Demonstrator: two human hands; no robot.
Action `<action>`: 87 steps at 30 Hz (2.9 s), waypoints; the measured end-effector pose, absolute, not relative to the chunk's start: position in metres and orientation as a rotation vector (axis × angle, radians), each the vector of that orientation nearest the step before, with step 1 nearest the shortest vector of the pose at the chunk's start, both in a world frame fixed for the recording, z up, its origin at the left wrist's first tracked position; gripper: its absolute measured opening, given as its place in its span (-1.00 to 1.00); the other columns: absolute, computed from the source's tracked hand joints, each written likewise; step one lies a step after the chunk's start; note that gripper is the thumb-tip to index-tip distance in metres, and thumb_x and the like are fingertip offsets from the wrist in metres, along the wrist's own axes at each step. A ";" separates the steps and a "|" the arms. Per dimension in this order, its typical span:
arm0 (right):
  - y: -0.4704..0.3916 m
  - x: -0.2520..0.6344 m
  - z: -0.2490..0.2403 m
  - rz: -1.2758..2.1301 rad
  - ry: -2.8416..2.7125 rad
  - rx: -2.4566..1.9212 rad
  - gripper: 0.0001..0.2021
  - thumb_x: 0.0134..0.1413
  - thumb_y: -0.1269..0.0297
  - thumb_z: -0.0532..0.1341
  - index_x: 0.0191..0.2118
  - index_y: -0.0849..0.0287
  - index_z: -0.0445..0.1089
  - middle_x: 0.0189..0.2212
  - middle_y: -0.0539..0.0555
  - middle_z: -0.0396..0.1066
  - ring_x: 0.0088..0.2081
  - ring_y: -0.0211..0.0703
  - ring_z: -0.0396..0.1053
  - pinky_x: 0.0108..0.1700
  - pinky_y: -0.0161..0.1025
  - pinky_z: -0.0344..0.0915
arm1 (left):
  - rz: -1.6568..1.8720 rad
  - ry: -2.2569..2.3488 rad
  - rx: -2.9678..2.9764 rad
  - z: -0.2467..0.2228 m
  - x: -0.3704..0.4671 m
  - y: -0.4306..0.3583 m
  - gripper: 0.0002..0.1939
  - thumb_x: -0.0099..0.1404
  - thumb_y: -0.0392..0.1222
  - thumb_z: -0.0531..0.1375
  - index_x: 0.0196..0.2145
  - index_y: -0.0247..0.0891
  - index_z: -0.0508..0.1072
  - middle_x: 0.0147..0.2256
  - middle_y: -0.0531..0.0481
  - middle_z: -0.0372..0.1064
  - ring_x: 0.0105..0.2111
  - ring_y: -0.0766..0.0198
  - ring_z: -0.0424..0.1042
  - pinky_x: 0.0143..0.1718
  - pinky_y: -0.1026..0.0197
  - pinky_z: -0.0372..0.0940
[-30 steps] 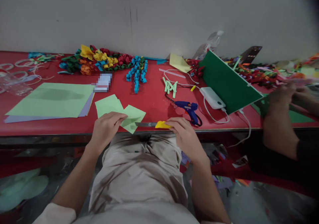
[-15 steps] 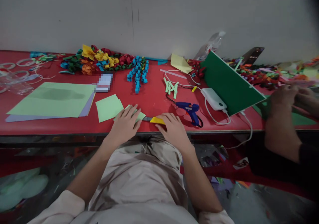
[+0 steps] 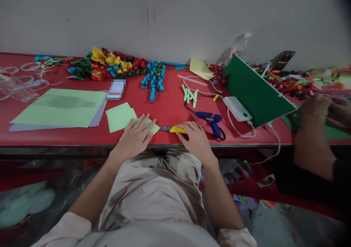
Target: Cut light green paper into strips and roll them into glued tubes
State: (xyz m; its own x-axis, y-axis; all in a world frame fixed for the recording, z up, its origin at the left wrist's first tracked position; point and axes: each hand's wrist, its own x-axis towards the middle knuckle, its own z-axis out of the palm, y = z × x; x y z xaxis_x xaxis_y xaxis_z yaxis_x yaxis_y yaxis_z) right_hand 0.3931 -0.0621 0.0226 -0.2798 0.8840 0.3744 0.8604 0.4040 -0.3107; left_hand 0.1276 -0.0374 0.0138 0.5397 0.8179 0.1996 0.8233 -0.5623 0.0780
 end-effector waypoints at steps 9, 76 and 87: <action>-0.055 0.387 0.021 0.095 -2.171 -1.455 -0.79 0.31 0.28 0.22 0.02 0.05 0.43 -0.05 0.09 0.50 -0.01 0.00 0.41 0.00 -0.04 0.23 | -0.350 -1.430 -2.819 0.016 0.122 -0.035 -0.42 0.54 -0.08 -0.09 0.44 -0.23 0.02 0.45 -0.17 -0.11 0.45 0.03 -0.10 0.42 -0.22 -0.15; -0.069 0.344 0.019 0.071 -2.146 -1.318 -0.72 0.41 0.26 0.08 0.12 0.08 0.41 0.08 0.16 0.45 0.11 -0.01 0.31 0.09 -0.04 0.22 | -1.362 -1.120 -2.115 0.027 0.053 -0.063 -0.61 0.33 -0.45 0.18 -0.01 -0.05 0.55 -0.07 0.03 0.60 0.01 0.12 0.55 0.05 -0.01 0.47; -0.067 0.350 0.013 0.163 -2.032 -1.361 -0.72 0.41 0.30 0.05 0.06 0.08 0.45 0.03 0.15 0.46 0.10 0.00 0.32 0.11 -0.02 0.23 | -1.222 -1.603 -2.266 0.015 0.039 -0.046 -0.74 0.42 -0.24 0.15 -0.02 -0.20 0.58 -0.02 -0.09 0.58 0.01 0.10 0.56 0.16 0.06 0.38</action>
